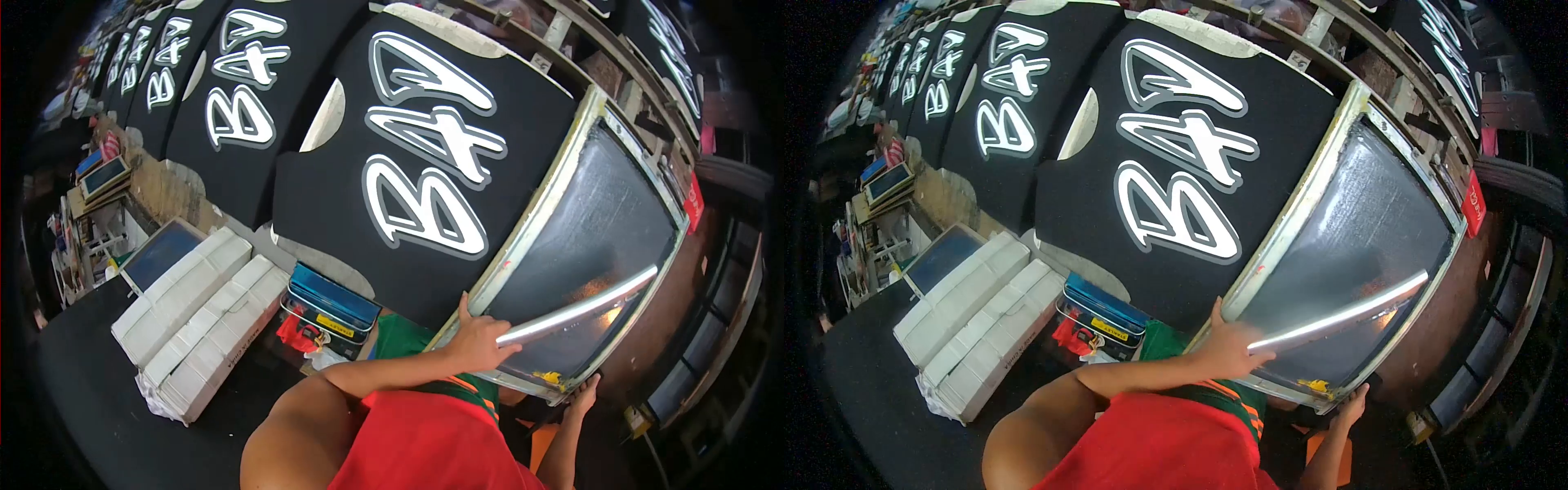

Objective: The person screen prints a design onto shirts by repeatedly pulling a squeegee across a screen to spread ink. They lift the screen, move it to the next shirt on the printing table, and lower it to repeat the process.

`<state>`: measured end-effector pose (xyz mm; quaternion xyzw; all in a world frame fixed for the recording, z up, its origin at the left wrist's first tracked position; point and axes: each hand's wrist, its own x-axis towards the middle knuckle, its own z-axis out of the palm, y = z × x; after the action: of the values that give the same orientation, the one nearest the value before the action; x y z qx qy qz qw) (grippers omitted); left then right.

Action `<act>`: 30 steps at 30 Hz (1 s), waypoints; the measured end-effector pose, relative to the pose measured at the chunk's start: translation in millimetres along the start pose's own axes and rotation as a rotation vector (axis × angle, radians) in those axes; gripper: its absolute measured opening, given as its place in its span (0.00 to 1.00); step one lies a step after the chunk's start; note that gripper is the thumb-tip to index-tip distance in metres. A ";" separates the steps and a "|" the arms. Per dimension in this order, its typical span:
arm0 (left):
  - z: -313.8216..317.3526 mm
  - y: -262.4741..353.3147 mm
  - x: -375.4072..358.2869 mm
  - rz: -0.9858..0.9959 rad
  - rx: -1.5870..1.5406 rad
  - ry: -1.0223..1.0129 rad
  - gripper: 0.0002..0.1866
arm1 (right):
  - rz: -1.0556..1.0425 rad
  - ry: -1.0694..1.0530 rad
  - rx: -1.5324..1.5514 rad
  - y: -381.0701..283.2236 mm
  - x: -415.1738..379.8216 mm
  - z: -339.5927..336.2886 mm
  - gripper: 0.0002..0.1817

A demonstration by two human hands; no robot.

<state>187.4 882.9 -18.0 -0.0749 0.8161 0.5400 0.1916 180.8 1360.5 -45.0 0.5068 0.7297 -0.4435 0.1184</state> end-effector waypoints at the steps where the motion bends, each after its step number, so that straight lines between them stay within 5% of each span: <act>1: 7.4 -3.0 -0.9 0.022 0.034 0.076 0.21 | -0.007 -0.029 0.024 4.3 6.1 -5.0 0.37; 5: 0.5 7.5 -0.2 -0.033 0.077 0.109 0.24 | -0.047 -0.175 -0.027 3.1 8.1 -13.4 0.44; 10: 3.3 6.0 2.8 -0.085 0.180 0.146 0.27 | -0.097 -0.187 0.042 18.4 20.6 -17.6 0.43; 14: 0.8 10.3 8.4 -0.146 0.080 0.188 0.30 | -0.128 -0.432 0.145 16.8 17.4 -20.7 0.44; 19: -0.8 2.7 17.6 -0.127 0.137 0.206 0.35 | -0.232 -0.424 0.209 27.6 32.8 -7.5 0.35; 27: 3.4 -10.9 23.0 -0.107 -0.005 0.231 0.29 | -0.494 -0.216 -0.069 53.8 75.1 14.4 0.34; 30: 5.1 -8.4 22.0 -0.099 -0.010 0.213 0.28 | -0.460 -0.170 -0.081 22.1 33.7 3.3 0.38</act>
<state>171.2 886.0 -35.6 -0.1731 0.8245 0.5230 0.1295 183.1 1381.4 -79.5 0.2829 0.8305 -0.4703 0.0954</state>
